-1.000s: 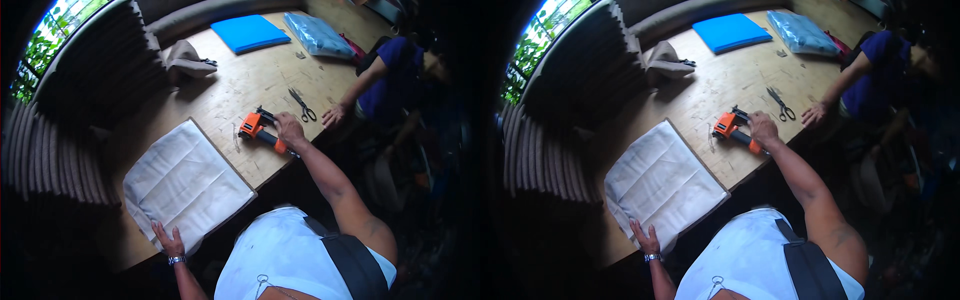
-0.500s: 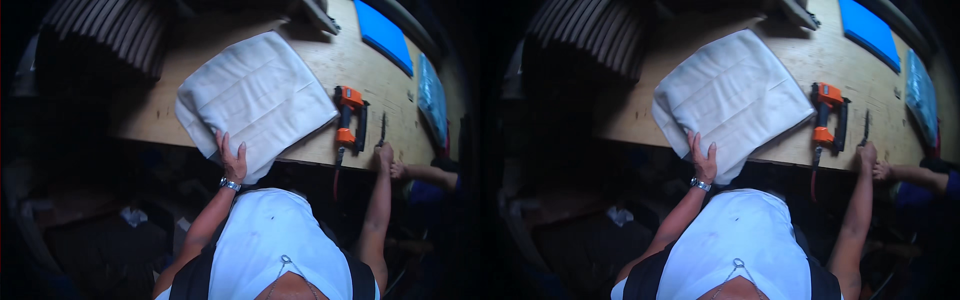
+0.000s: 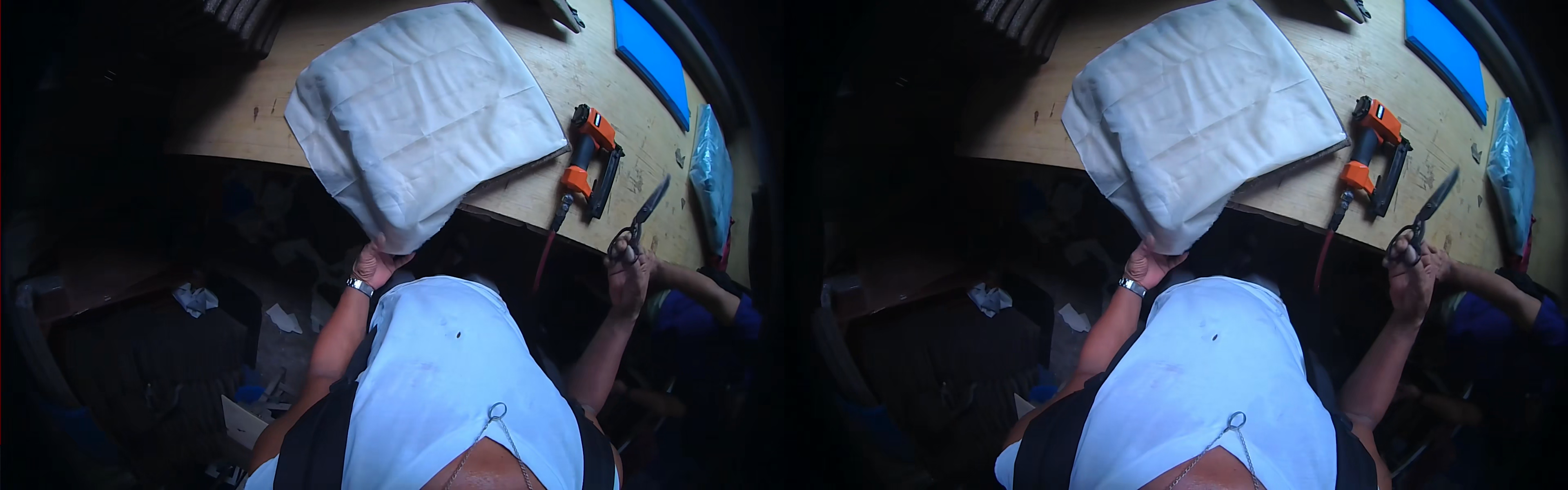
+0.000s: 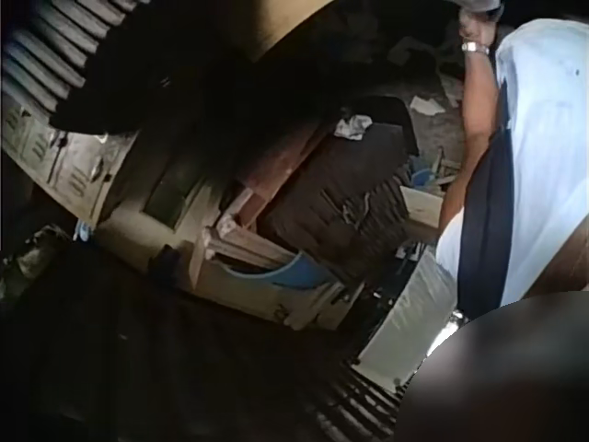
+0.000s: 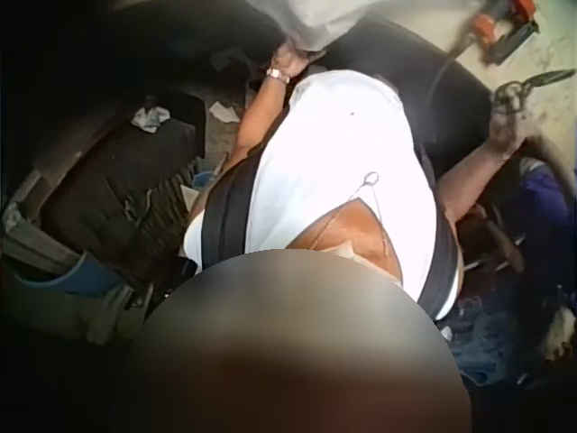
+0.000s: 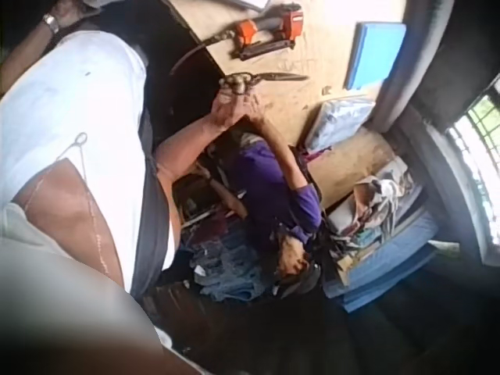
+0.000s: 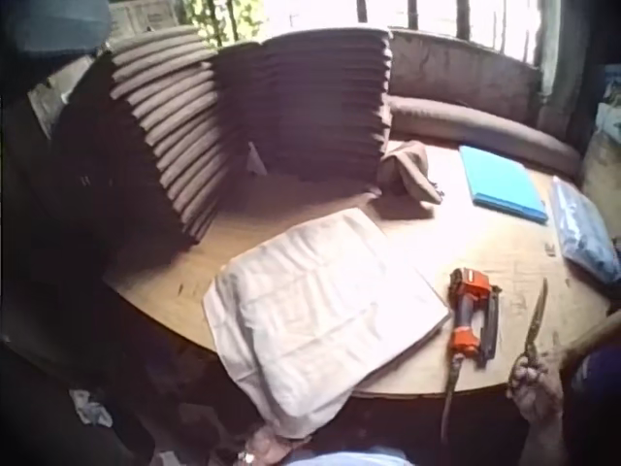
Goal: Attaching fabric and padding to a wooden board using a pneumatic staple gun.
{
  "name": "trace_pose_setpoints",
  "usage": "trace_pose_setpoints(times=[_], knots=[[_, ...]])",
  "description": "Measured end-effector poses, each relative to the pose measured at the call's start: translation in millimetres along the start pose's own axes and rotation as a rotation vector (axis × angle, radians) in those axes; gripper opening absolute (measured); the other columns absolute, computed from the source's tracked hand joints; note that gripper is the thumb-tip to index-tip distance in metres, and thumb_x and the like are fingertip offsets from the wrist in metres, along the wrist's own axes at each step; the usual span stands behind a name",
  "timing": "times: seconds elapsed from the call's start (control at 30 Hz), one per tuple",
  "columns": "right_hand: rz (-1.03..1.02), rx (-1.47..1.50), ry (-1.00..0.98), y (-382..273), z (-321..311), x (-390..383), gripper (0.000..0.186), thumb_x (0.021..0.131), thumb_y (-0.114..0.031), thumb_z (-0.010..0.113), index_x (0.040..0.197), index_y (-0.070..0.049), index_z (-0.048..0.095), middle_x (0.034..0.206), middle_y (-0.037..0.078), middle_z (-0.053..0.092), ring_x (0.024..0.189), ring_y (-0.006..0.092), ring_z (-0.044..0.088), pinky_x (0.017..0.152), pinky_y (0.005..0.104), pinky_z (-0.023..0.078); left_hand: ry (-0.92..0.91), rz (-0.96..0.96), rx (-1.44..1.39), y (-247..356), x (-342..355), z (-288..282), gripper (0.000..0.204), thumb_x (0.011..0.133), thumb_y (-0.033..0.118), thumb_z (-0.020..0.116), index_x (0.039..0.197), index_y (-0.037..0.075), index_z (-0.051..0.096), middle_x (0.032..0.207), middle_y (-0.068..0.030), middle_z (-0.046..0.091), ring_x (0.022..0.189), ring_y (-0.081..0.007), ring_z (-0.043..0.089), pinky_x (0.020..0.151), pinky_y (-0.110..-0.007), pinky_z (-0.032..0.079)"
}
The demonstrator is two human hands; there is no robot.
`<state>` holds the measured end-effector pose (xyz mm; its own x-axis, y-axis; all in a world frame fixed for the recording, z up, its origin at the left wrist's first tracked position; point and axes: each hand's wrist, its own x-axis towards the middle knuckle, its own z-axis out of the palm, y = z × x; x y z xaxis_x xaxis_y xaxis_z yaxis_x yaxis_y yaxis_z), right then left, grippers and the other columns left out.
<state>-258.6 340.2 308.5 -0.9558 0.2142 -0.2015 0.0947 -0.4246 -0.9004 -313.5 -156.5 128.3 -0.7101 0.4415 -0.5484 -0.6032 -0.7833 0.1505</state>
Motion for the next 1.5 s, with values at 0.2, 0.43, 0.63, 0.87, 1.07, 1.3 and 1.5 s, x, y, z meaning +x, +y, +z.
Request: trace_pose_setpoints(times=[0.2, 0.43, 0.63, 0.87, 1.07, 1.3, 1.5], knots=[[0.239, -0.333, -0.054, 47.6, 112.7, -49.0, 0.031, 0.079, -0.018, 0.083, 0.094, -0.005, 0.059, 0.080, 0.001, 0.060, 0.065, 0.0107, 0.060, 0.063, 0.0280, 0.053, 0.003, -0.128, 0.475, 10.8, -29.1, -26.2, 0.036, 0.090, 0.020, 0.074, 0.122, 0.008, 0.064, 0.120, -0.0067, 0.066, 0.111, -0.0212, 0.062, 0.091, -0.045, 0.057], [0.626, -1.454, -0.291, 131.0, 197.1, -107.7, 0.055, 0.069, -0.045, 0.088, 0.087, -0.003, 0.057, 0.074, 0.007, 0.063, 0.069, 0.0193, 0.064, 0.063, 0.0324, 0.050, -0.015, -0.132, 0.774, 38.9, -52.8, -18.8, 0.029, 0.089, 0.018, 0.074, 0.111, 0.000, 0.068, 0.101, -0.0086, 0.070, 0.085, -0.0155, 0.068, 0.079, -0.032, 0.061], [0.582, -1.532, -0.384, 177.3, 231.1, -108.2, 0.076, 0.065, -0.070, 0.079, 0.097, -0.004, 0.060, 0.083, 0.013, 0.064, 0.081, 0.0292, 0.064, 0.070, 0.0387, 0.049, -0.070, -0.047, 0.930, 47.4, -53.3, -24.7, 0.027, 0.090, 0.018, 0.073, 0.108, -0.001, 0.068, 0.095, -0.0074, 0.071, 0.080, -0.0144, 0.069, 0.075, -0.029, 0.059], [0.495, -1.538, -0.253, 186.6, 274.6, -89.0, 0.075, 0.065, -0.068, 0.080, 0.092, -0.002, 0.060, 0.079, 0.015, 0.064, 0.078, 0.0288, 0.065, 0.069, 0.0407, 0.050, -0.090, -0.009, 0.963, 46.6, -54.7, -34.4, 0.024, 0.090, 0.017, 0.072, 0.107, 0.000, 0.068, 0.094, -0.0058, 0.071, 0.080, -0.0124, 0.068, 0.072, -0.028, 0.058], [0.505, -1.451, -0.163, 180.4, 303.1, -93.6, 0.063, 0.068, -0.054, 0.087, 0.082, -0.001, 0.056, 0.070, 0.008, 0.058, 0.066, 0.0191, 0.056, 0.062, 0.0353, 0.046, -0.107, 0.068, 1.051, 55.5, -53.4, -43.9, 0.023, 0.090, 0.017, 0.072, 0.107, 0.001, 0.068, 0.091, -0.0038, 0.071, 0.079, -0.0101, 0.065, 0.071, -0.027, 0.055], [0.440, -1.479, -0.131, 175.0, 328.8, -66.2, 0.058, 0.071, -0.050, 0.086, 0.077, 0.000, 0.058, 0.063, 0.010, 0.058, 0.061, 0.0182, 0.057, 0.058, 0.0349, 0.046, -0.161, 0.125, 1.164, 61.7, -48.9, -53.6, 0.027, 0.091, 0.018, 0.071, 0.111, 0.001, 0.067, 0.092, -0.0033, 0.071, 0.078, -0.0091, 0.063, 0.071, -0.027, 0.053], [0.434, -1.381, -0.120, 180.8, 331.3, -53.4, 0.059, 0.070, -0.051, 0.087, 0.073, 0.000, 0.056, 0.062, 0.008, 0.054, 0.062, 0.0145, 0.053, 0.058, 0.0338, 0.045, -0.161, 0.108, 1.164, 65.2, -54.5, -63.2, 0.028, 0.091, 0.018, 0.069, 0.112, 0.000, 0.066, 0.092, -0.0040, 0.071, 0.078, -0.0084, 0.061, 0.073, -0.027, 0.052]])
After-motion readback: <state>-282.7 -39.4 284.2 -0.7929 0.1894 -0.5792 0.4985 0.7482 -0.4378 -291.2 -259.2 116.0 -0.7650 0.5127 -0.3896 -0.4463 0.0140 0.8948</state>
